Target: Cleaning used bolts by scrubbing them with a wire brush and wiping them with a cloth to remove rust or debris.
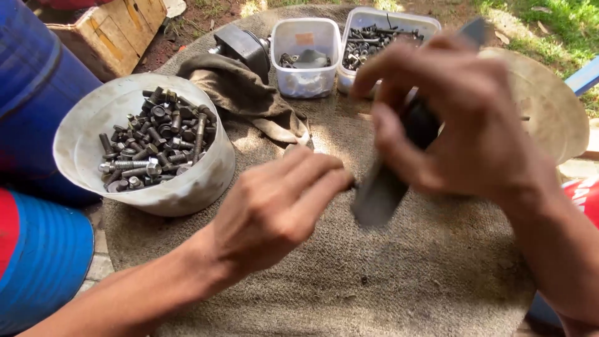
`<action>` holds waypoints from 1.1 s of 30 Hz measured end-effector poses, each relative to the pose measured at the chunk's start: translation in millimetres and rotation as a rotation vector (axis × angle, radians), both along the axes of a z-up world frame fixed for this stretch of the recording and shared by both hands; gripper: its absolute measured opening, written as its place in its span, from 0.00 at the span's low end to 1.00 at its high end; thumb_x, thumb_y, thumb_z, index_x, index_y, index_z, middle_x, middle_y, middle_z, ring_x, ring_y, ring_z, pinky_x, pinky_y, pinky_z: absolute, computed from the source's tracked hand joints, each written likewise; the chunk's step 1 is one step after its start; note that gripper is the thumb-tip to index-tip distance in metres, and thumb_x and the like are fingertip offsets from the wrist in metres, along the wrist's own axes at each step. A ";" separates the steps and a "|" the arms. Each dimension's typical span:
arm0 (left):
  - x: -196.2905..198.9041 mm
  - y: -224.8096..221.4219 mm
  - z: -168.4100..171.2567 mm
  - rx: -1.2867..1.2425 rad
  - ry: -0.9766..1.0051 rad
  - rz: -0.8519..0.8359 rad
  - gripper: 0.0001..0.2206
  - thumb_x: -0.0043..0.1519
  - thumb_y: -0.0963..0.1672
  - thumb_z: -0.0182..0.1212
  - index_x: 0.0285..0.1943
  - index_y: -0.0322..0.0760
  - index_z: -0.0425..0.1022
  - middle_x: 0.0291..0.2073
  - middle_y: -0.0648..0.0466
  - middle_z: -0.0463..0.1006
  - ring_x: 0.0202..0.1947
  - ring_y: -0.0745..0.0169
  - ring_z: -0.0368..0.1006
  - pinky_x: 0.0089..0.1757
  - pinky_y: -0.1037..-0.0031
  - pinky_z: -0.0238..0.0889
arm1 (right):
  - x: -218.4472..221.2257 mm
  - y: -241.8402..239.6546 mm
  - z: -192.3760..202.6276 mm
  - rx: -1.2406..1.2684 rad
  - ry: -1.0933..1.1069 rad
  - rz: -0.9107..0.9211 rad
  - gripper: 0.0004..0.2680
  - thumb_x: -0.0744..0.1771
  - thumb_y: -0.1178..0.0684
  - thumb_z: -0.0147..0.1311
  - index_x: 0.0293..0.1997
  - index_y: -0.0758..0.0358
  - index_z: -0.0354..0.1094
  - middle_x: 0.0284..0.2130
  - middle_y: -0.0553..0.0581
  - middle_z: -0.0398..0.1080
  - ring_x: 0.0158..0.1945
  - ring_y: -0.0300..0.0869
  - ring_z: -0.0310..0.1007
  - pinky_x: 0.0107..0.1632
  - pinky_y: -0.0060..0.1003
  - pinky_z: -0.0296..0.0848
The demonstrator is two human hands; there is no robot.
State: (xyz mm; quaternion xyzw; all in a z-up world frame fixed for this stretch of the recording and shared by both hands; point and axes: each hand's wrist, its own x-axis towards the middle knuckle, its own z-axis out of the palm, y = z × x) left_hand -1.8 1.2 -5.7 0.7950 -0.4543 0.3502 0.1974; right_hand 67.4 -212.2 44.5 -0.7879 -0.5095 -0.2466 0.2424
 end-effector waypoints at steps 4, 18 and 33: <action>3.3 1.3 1.4 -0.054 -0.003 0.059 0.06 0.71 0.34 0.51 0.45 0.23 0.75 0.39 0.41 0.76 0.35 0.48 0.73 0.38 0.64 0.69 | -4.8 -7.5 1.5 0.041 -0.132 -0.172 0.05 0.70 0.66 0.57 0.50 0.68 0.72 0.32 0.51 0.72 0.37 0.45 0.71 0.58 0.51 0.65; 18.0 23.3 11.2 -0.252 -0.078 0.193 0.02 0.70 0.34 0.59 0.47 0.26 0.70 0.35 0.45 0.77 0.33 0.54 0.74 0.37 0.66 0.72 | -9.3 6.9 3.9 0.016 0.130 0.067 0.03 0.65 0.63 0.51 0.37 0.70 0.71 0.28 0.58 0.73 0.29 0.45 0.70 0.38 0.39 0.68; 10.5 23.2 27.1 -0.579 0.227 0.323 0.03 0.72 0.41 0.47 0.48 0.35 0.61 0.37 0.53 0.83 0.29 0.65 0.83 0.35 0.78 0.77 | 3.5 46.1 -52.1 -0.375 0.214 0.045 0.10 0.67 0.48 0.56 0.51 0.59 0.66 0.46 0.60 0.73 0.46 0.49 0.74 0.51 0.49 0.74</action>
